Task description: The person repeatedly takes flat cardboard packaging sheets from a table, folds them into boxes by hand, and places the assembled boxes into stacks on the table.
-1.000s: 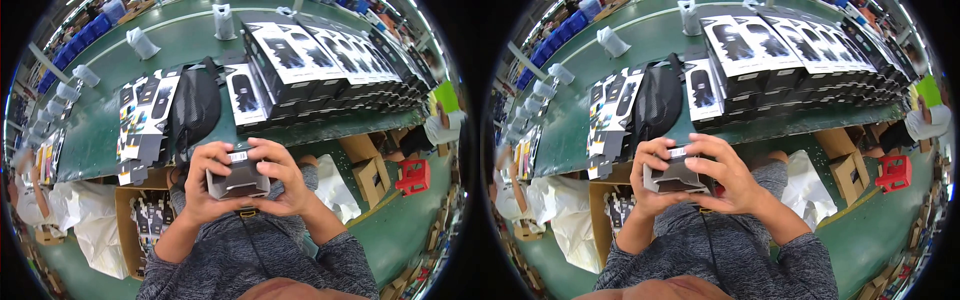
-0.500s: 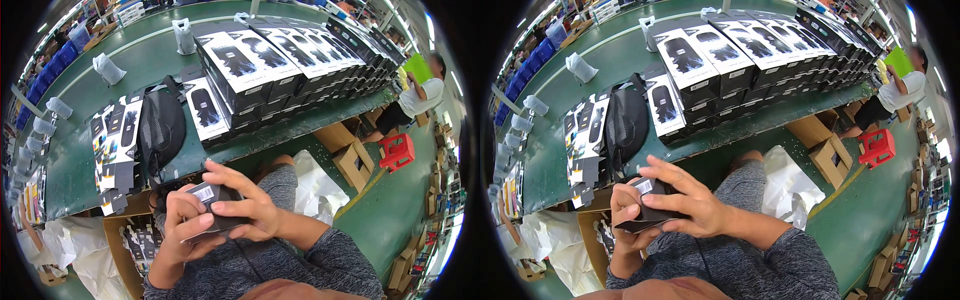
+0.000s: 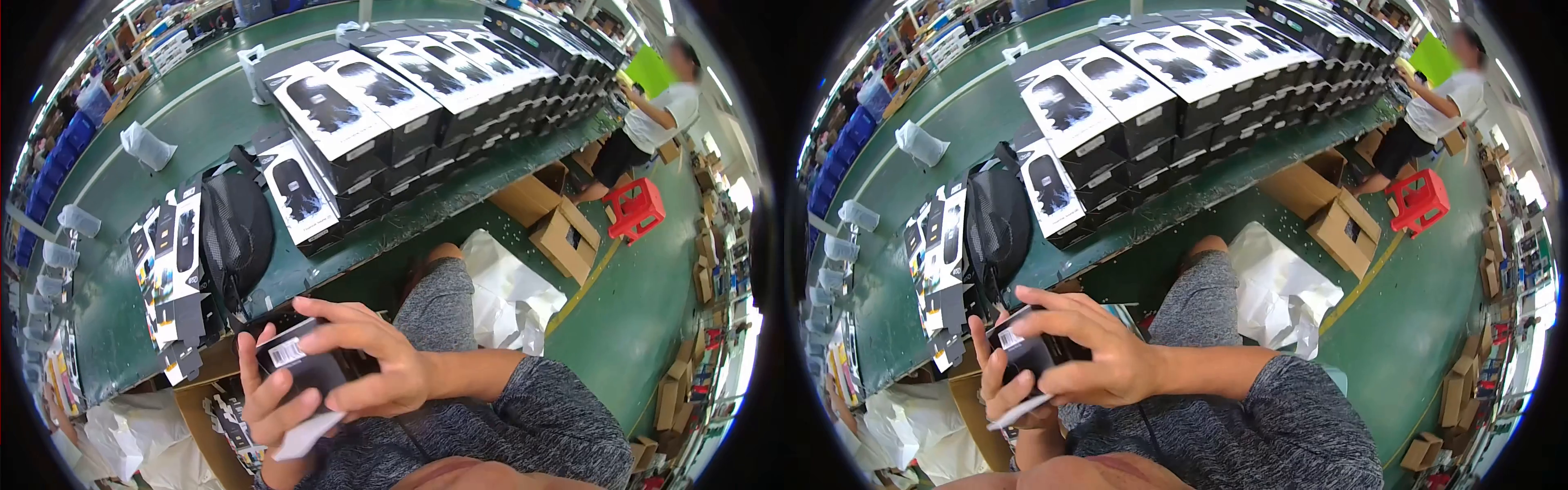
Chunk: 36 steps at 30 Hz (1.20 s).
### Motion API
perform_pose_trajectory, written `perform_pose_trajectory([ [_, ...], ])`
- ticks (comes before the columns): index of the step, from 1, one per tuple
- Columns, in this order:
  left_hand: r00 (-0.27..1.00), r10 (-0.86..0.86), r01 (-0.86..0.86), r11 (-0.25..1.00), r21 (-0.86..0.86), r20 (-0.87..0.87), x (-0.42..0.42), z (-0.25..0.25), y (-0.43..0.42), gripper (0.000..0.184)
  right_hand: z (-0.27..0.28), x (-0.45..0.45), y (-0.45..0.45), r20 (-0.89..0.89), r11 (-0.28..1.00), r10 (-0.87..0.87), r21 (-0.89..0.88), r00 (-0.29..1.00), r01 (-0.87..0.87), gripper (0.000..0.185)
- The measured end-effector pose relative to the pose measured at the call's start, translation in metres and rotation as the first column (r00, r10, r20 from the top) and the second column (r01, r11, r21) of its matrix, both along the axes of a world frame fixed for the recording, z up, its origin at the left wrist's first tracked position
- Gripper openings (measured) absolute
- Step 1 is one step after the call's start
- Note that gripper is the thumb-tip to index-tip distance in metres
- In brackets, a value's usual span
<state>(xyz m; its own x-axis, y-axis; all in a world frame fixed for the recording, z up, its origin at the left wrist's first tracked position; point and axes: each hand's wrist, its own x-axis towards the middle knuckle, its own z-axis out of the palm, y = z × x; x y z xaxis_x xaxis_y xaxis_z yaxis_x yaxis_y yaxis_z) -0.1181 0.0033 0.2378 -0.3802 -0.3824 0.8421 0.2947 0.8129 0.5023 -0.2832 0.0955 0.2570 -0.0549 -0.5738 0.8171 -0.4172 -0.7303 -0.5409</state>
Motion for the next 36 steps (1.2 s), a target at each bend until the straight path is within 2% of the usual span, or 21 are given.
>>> perform_pose_trajectory([
  [1,1.0,-0.006,0.006,0.999,0.048,0.0,0.004,-0.002,0.001,0.025,0.006,0.001,-0.001,0.061,0.998,0.004,0.067,0.998,-0.008,0.028],
  [2,0.979,0.12,-0.097,0.985,-0.14,0.166,0.013,-0.006,0.0,0.04,0.005,0.003,0.0,0.171,0.993,0.028,0.109,0.985,-0.048,0.031],
  [4,0.983,0.101,-0.073,0.981,-0.179,0.151,0.016,-0.011,0.005,0.055,-0.004,0.005,-0.003,0.28,0.987,0.078,0.112,0.957,-0.113,0.038],
  [5,0.998,0.031,-0.025,0.994,-0.108,0.051,0.013,-0.01,0.007,0.062,-0.002,0.001,-0.003,0.226,0.995,0.076,0.052,0.971,-0.09,0.031],
  [7,0.971,-0.209,0.162,0.93,0.331,0.113,0.014,0.014,0.018,0.083,-0.004,0.008,-0.002,0.565,0.965,0.238,-0.048,0.79,-0.257,0.033],
  [8,0.953,-0.29,0.201,0.819,0.537,0.085,0.014,0.026,0.023,0.102,-0.002,0.006,-0.003,0.539,0.929,0.346,-0.084,0.768,-0.36,0.036],
  [9,0.923,-0.381,0.145,0.49,0.86,0.061,0.013,0.018,0.016,0.082,-0.001,0.003,-0.004,0.514,0.883,0.446,-0.12,0.732,-0.454,0.04],
  [10,0.936,-0.352,0.04,0.038,0.998,-0.024,0.012,0.011,0.01,0.064,0.001,0.002,-0.005,0.396,0.915,0.389,-0.059,0.832,-0.4,0.042],
  [11,0.919,-0.395,0.022,0.044,0.999,-0.002,0.013,0.002,0.005,0.061,0.004,0.002,-0.01,0.277,0.935,0.343,-0.01,0.898,-0.354,0.045],
  [12,0.899,-0.437,0.004,0.053,0.999,0.02,0.016,-0.006,0.001,0.059,0.003,-0.002,-0.011,0.256,0.967,0.211,0.088,0.943,-0.241,0.057],
  [13,0.902,-0.402,-0.05,0.266,0.963,0.158,0.03,-0.002,0.002,0.06,0.003,-0.005,-0.011,0.217,0.974,0.086,0.188,0.972,-0.128,0.07],
  [14,0.899,-0.321,-0.127,0.46,0.879,0.298,0.044,0.002,0.003,0.062,-0.005,0.004,-0.01,0.38,0.927,0.141,0.274,0.914,-0.257,0.074],
  [15,0.842,-0.239,-0.149,0.759,0.634,0.484,0.046,0.007,0.007,0.065,-0.017,0.017,-0.007,0.545,0.855,0.16,0.34,0.823,-0.391,0.079],
  [16,0.804,-0.032,-0.176,0.941,0.289,0.594,0.047,0.012,0.012,0.068,-0.029,0.031,-0.001,0.75,0.745,0.153,0.34,0.643,-0.574,0.08],
  [17,0.799,0.007,-0.147,0.972,0.184,0.601,0.047,0.007,0.007,0.071,-0.041,0.039,0.001,0.882,0.628,0.109,0.297,0.459,-0.719,0.081],
  [19,0.781,0.039,-0.096,0.994,0.059,0.624,0.049,-0.001,0.002,0.077,-0.056,0.05,0.005,0.947,0.627,0.033,0.229,0.318,-0.745,0.061],
  [20,0.76,0.028,-0.128,0.986,0.107,0.65,0.05,-0.005,0.006,0.077,-0.059,0.05,0.007,0.95,0.603,-0.017,0.257,0.31,-0.755,0.058],
  [29,0.722,0.146,-0.193,0.981,-0.006,0.676,0.053,-0.008,0.012,0.079,-0.069,0.042,0.001,0.833,0.528,0.002,0.469,0.553,-0.708,0.061],
  [32,0.746,0.119,-0.187,0.982,0.034,0.655,0.054,-0.009,0.012,0.081,-0.069,0.041,0.003,0.894,0.536,0.044,0.355,0.445,-0.766,0.067],
  [35,0.758,0.043,-0.198,0.966,0.166,0.651,0.051,-0.009,0.009,0.085,-0.082,0.047,0.01,0.981,0.485,0.081,0.115,0.176,-0.867,0.072],
  [36,0.723,0.035,-0.178,0.974,0.138,0.689,0.052,-0.008,0.007,0.09,-0.08,0.045,0.011,0.971,0.466,0.043,0.188,0.235,-0.864,0.076],
])
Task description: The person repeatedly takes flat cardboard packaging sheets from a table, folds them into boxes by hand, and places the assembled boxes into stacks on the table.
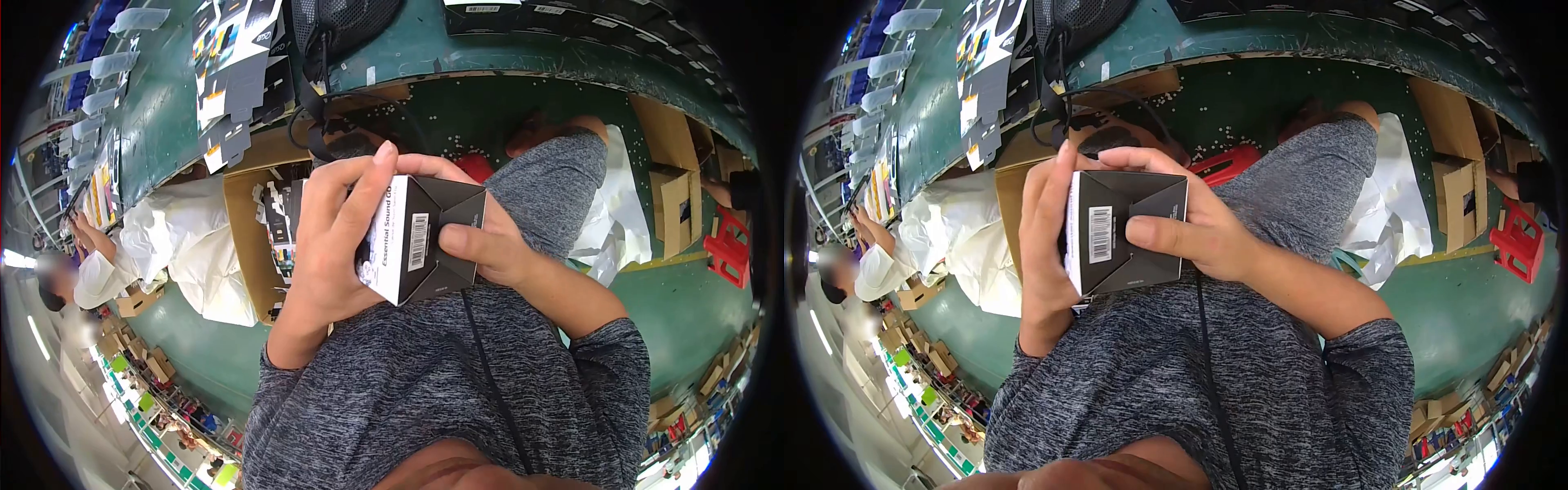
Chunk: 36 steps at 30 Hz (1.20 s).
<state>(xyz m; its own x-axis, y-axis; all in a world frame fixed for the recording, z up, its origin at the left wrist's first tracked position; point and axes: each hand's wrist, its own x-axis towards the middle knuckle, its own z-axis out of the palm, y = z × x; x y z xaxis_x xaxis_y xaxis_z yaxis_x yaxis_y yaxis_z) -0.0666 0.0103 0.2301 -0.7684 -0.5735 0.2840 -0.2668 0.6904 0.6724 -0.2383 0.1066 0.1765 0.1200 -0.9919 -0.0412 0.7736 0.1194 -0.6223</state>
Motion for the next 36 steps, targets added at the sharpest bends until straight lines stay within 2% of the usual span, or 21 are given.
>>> perform_pose_trajectory([
  [3,1.0,-0.005,0.005,1.0,0.028,-0.007,-0.005,-0.003,0.001,0.093,0.006,-0.003,0.002,-0.042,0.998,-0.016,0.052,0.999,0.018,0.078],
  [4,0.999,-0.034,0.034,0.999,-0.013,-0.006,-0.005,-0.007,-0.002,0.105,0.005,-0.002,0.005,-0.028,0.999,-0.025,0.026,0.999,0.026,0.079],
  [6,0.998,-0.05,0.054,0.991,0.119,-0.042,-0.009,0.002,-0.001,0.113,0.004,-0.005,0.005,-0.013,0.998,-0.047,-0.045,0.999,0.046,0.083],
  [8,0.991,-0.129,0.13,0.949,0.289,-0.02,-0.005,0.011,-0.007,0.132,-0.003,-0.02,0.006,-0.161,0.997,-0.055,-0.062,0.985,0.045,0.087],
  [9,0.996,-0.031,0.081,0.77,0.633,-0.089,0.009,0.012,-0.009,0.111,-0.007,-0.036,0.004,-0.248,0.994,-0.077,-0.09,0.966,0.056,0.089],
  [10,0.979,0.157,0.035,0.484,0.874,-0.127,0.023,0.013,-0.011,0.09,-0.025,-0.052,0.006,-0.372,0.981,-0.17,-0.154,0.912,0.12,0.09],
  [11,0.924,0.194,0.255,0.327,0.91,-0.329,0.053,0.001,-0.046,0.069,-0.036,-0.076,0.01,-0.555,0.971,-0.236,-0.167,0.798,0.172,0.082],
  [12,0.833,0.253,0.469,0.147,0.871,-0.491,0.083,-0.012,-0.081,0.05,-0.044,-0.106,0.012,-0.849,0.958,-0.28,-0.221,0.447,0.182,0.068],
  [13,0.804,0.273,0.407,0.395,0.824,-0.528,0.069,0.022,-0.085,0.05,-0.053,-0.131,0.016,-0.976,0.968,-0.21,-0.2,0.052,0.148,0.055],
  [14,0.831,0.21,0.226,0.718,0.658,-0.515,0.045,0.059,-0.079,0.05,-0.08,-0.158,0.025,-0.919,0.954,-0.253,-0.289,-0.304,0.079,0.049],
  [15,0.886,0.172,0.001,0.928,0.374,-0.43,0.026,0.088,-0.079,0.05,-0.098,-0.185,0.033,-0.908,0.983,-0.144,-0.177,-0.394,0.047,0.047],
  [16,0.938,0.134,-0.123,0.991,0.056,-0.32,0.006,0.112,-0.085,0.051,-0.124,-0.208,0.045,-0.828,0.988,-0.112,-0.152,-0.55,0.028,0.047],
  [17,0.979,0.072,-0.117,0.965,-0.233,-0.191,-0.015,0.131,-0.094,0.051,-0.148,-0.226,0.059,-0.745,0.986,-0.11,-0.164,-0.658,0.021,0.051],
  [18,0.999,0.003,-0.022,0.892,-0.452,-0.044,-0.039,0.143,-0.106,0.053,-0.169,-0.239,0.072,-0.679,0.962,-0.176,-0.271,-0.713,0.022,0.039],
  [21,0.921,-0.274,0.389,0.576,-0.719,0.279,-0.113,0.149,-0.156,0.063,-0.209,-0.257,0.092,-0.804,0.905,-0.128,-0.335,-0.581,0.264,0.022],
  [23,0.85,-0.272,0.527,0.436,-0.73,0.451,-0.155,0.14,-0.172,0.075,-0.205,-0.26,0.085,-0.793,0.896,-0.14,-0.357,-0.593,0.266,0.015],
  [25,0.78,-0.346,0.626,0.398,-0.671,0.522,-0.183,0.114,-0.186,0.074,-0.204,-0.257,0.091,-0.806,0.896,-0.12,-0.34,-0.58,0.287,0.012],
  [28,0.723,-0.41,0.682,0.553,-0.479,0.555,-0.191,0.073,-0.206,0.09,-0.21,-0.265,0.087,-0.808,0.878,-0.088,-0.339,-0.583,0.337,0.012],
  [31,0.885,-0.466,0.449,0.863,-0.233,-0.023,-0.183,0.041,-0.207,0.114,-0.203,-0.268,0.083,-0.826,0.875,-0.046,-0.305,-0.561,0.377,0.012],
  [32,0.935,-0.354,0.348,0.918,-0.191,0.004,-0.185,0.04,-0.2,0.111,-0.204,-0.27,0.082,-0.826,0.875,-0.051,-0.308,-0.562,0.374,0.012],
  [36,0.94,-0.251,0.286,0.949,-0.134,0.23,-0.18,0.035,-0.196,0.101,-0.208,-0.277,0.074,-0.838,0.895,-0.001,-0.244,-0.545,0.374,0.014],
])
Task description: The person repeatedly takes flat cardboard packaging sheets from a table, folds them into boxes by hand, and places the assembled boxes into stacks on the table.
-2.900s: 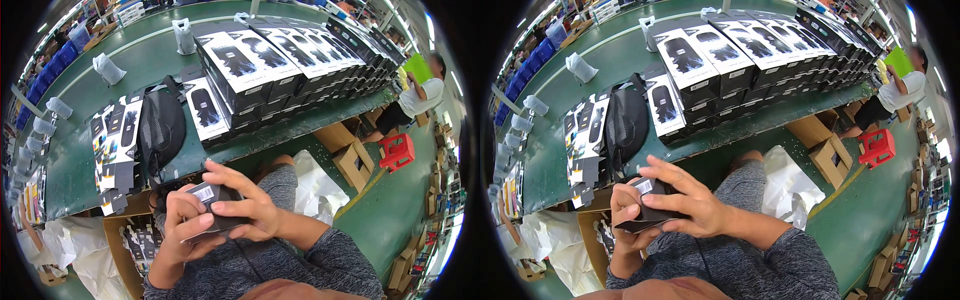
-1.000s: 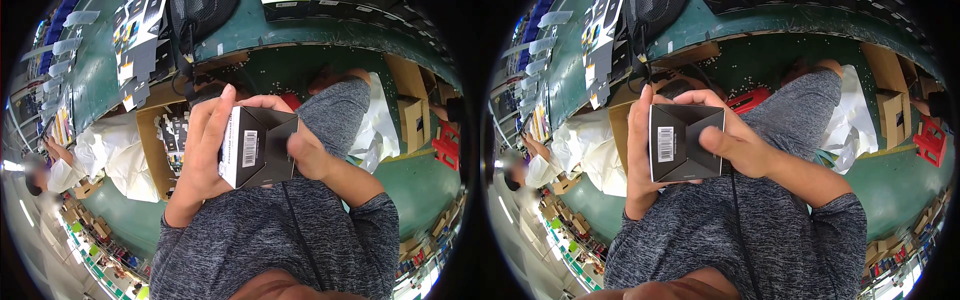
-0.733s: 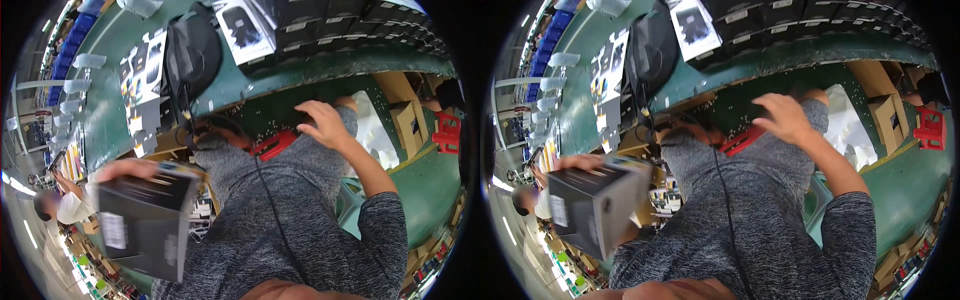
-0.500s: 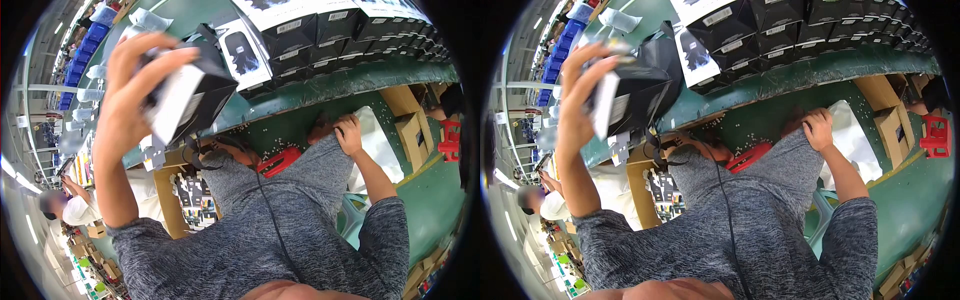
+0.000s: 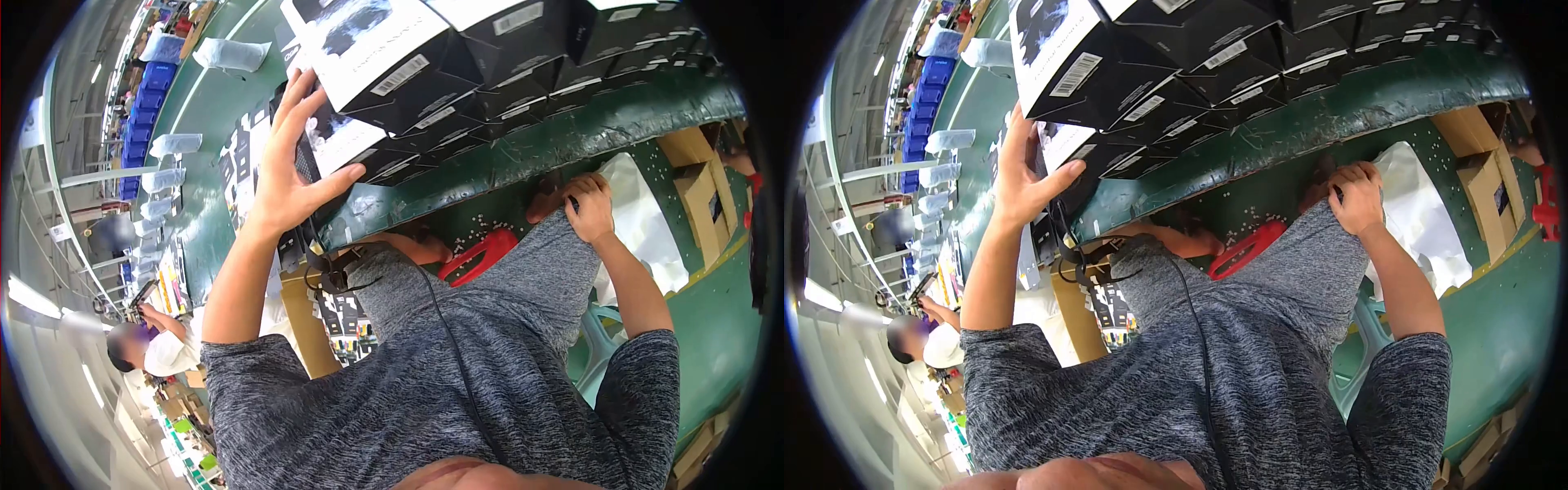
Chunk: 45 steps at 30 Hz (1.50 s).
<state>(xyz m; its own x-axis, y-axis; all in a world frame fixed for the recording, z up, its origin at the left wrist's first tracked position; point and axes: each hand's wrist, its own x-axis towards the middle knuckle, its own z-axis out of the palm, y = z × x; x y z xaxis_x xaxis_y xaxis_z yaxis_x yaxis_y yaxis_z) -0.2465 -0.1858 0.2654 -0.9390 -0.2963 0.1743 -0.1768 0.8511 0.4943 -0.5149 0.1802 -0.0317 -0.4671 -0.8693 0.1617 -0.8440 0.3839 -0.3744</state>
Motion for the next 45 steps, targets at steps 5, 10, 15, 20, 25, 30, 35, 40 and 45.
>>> perform_pose_trajectory([
  [5,0.981,-0.173,0.174,0.985,0.004,-0.086,0.004,0.001,-0.003,0.088,-0.001,-0.002,-0.007,0.044,0.997,0.052,0.054,0.998,-0.054,0.016],
  [10,0.957,0.159,-0.113,0.975,0.193,-0.243,0.057,0.057,-0.076,0.064,-0.009,0.0,-0.013,0.016,0.998,0.071,-0.004,0.997,-0.07,0.017],
  [15,0.691,0.686,-0.665,0.727,-0.17,0.229,0.188,0.023,-0.157,0.084,-0.014,0.004,-0.013,-0.018,0.998,0.055,0.038,0.998,-0.054,0.016],
  [20,0.61,0.588,-0.715,0.698,0.049,0.531,0.228,-0.025,-0.141,0.115,-0.01,0.012,-0.018,-0.039,0.997,0.032,0.078,0.999,-0.029,0.015],
  [25,0.615,0.667,-0.736,0.677,0.001,0.42,0.217,-0.043,-0.129,0.081,-0.011,0.022,-0.023,-0.07,0.996,0.009,0.092,0.997,-0.003,0.014],
  [30,0.746,0.599,-0.621,0.468,0.629,0.292,0.233,-0.016,-0.134,0.039,0.001,0.031,-0.021,-0.005,0.997,0.026,0.067,1.0,-0.025,0.012],
  [35,0.674,0.734,-0.434,0.482,0.761,-0.081,0.275,0.048,-0.056,0.043,-0.011,0.044,0.002,0.497,0.899,0.049,-0.401,0.866,0.179,0.011],
  [40,0.676,0.684,-0.47,0.687,0.554,-0.274,0.277,-0.014,0.082,0.037,0.142,0.163,-0.051,0.857,0.861,0.444,-0.489,0.262,0.141,0.037],
  [45,0.765,0.525,-0.059,0.635,0.77,-0.374,0.181,-0.084,0.175,0.045,0.216,0.249,-0.118,0.78,0.772,0.623,-0.625,0.06,0.117,0.061],
])
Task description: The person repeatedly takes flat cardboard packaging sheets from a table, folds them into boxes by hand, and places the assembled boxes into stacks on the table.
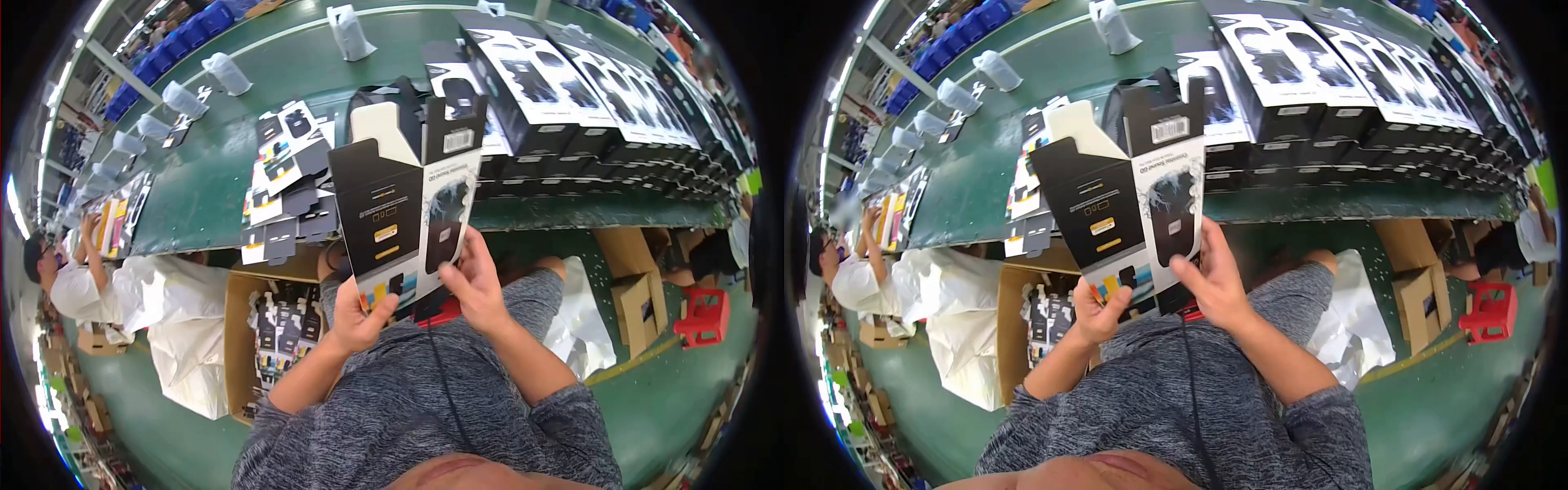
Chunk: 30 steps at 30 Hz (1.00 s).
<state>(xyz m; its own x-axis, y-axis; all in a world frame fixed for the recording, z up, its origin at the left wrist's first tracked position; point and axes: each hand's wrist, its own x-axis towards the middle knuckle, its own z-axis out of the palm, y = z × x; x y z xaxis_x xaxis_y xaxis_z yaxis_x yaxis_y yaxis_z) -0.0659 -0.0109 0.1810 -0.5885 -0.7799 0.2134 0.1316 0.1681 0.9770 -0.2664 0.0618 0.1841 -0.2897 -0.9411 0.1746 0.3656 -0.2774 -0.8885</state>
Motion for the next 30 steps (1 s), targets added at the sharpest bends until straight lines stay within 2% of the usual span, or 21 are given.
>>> perform_pose_trajectory([
  [2,0.972,-0.217,0.206,0.971,-0.12,-0.09,-0.001,0.0,-0.008,0.062,0.002,-0.007,-0.003,0.018,0.999,-0.027,-0.036,0.999,0.028,0.052],
  [3,0.894,-0.316,0.362,0.927,0.096,-0.317,-0.001,0.004,-0.01,0.091,0.005,-0.007,0.001,0.02,1.0,-0.006,-0.01,1.0,0.006,0.046],
  [4,0.895,-0.226,0.332,0.914,0.235,-0.383,-0.011,0.028,-0.005,0.118,0.003,-0.006,0.004,-0.02,1.0,0.026,0.001,0.999,-0.026,0.046],
  [5,0.865,-0.334,0.44,0.863,0.247,-0.375,-0.009,0.023,-0.014,0.127,0.0,-0.004,0.007,-0.08,0.992,0.121,0.035,0.989,-0.119,0.046],
  [6,0.827,-0.36,0.478,0.855,0.203,-0.432,-0.018,0.029,-0.018,0.133,-0.002,-0.002,0.01,-0.133,0.975,0.218,0.072,0.967,-0.209,0.046],
  [8,0.733,-0.417,0.551,0.827,0.111,-0.538,-0.036,0.041,-0.026,0.147,-0.004,0.004,0.01,0.004,0.942,0.321,0.107,0.947,-0.319,0.045],
  [9,0.822,-0.343,0.517,0.783,0.345,-0.454,-0.041,0.059,-0.027,0.151,-0.004,0.003,0.012,-0.01,0.94,0.328,0.103,0.945,-0.325,0.044],
  [11,0.834,-0.324,0.522,0.726,0.448,-0.446,-0.048,0.065,-0.028,0.155,-0.001,-0.002,0.011,-0.032,0.942,0.318,0.119,0.948,-0.312,0.044],
  [13,0.673,-0.404,0.642,0.736,0.217,-0.619,-0.054,0.061,-0.024,0.156,0.006,-0.005,0.015,-0.033,0.946,0.284,0.173,0.958,-0.274,0.046],
  [14,0.742,-0.342,0.594,0.734,0.329,-0.576,-0.053,0.066,-0.019,0.154,0.013,-0.011,0.013,-0.367,0.992,0.114,0.095,0.923,-0.085,0.047],
  [15,0.761,-0.405,0.591,0.755,0.284,-0.506,-0.053,0.059,-0.025,0.155,0.024,-0.021,0.009,-0.646,0.996,-0.083,-0.036,0.759,0.078,0.048],
  [16,0.765,-0.469,0.595,0.777,0.207,-0.441,-0.053,0.057,-0.027,0.156,0.035,-0.029,0.009,-0.83,0.96,-0.271,-0.199,0.487,0.195,0.049],
  [17,0.767,-0.522,0.599,0.791,0.125,-0.372,-0.052,0.054,-0.03,0.158,0.045,-0.032,0.011,-0.728,0.9,-0.435,-0.348,0.53,0.262,0.056],
  [19,0.748,-0.618,0.655,0.746,0.118,-0.242,-0.052,0.055,-0.032,0.16,0.082,-0.042,0.011,-0.787,0.88,-0.444,-0.473,0.429,0.044,0.063],
  [20,0.732,-0.641,0.674,0.731,0.106,-0.231,-0.053,0.053,-0.029,0.161,0.092,-0.042,0.012,-0.812,0.86,-0.444,-0.505,0.379,-0.075,0.067],
  [22,0.737,-0.633,0.668,0.737,0.108,-0.236,-0.061,0.052,-0.024,0.161,0.092,-0.031,0.008,-0.762,0.886,-0.374,-0.462,0.529,-0.04,0.068],
  [23,0.767,-0.593,0.631,0.766,0.121,-0.245,-0.062,0.052,-0.022,0.161,0.09,-0.031,0.005,-0.72,0.881,-0.373,-0.472,0.586,-0.019,0.063],
  [26,0.913,-0.378,0.402,0.895,0.195,-0.151,-0.059,0.059,-0.01,0.156,0.106,-0.041,0.015,-0.813,0.921,-0.35,-0.389,0.465,0.013,0.061],
  [28,0.966,-0.214,0.24,0.953,0.187,-0.147,-0.06,0.059,-0.013,0.153,0.099,-0.042,0.023,-0.776,0.87,-0.484,-0.476,0.405,0.128,0.064],
  [29,0.984,-0.078,0.095,0.99,0.102,-0.163,-0.059,0.06,-0.015,0.15,0.09,-0.042,0.024,-0.727,0.82,-0.567,-0.542,0.386,0.183,0.068],
  [30,0.974,-0.033,0.048,0.997,0.064,-0.223,-0.053,0.059,-0.014,0.131,0.079,-0.041,0.024,-0.675,0.763,-0.643,-0.604,0.361,0.229,0.071],
])
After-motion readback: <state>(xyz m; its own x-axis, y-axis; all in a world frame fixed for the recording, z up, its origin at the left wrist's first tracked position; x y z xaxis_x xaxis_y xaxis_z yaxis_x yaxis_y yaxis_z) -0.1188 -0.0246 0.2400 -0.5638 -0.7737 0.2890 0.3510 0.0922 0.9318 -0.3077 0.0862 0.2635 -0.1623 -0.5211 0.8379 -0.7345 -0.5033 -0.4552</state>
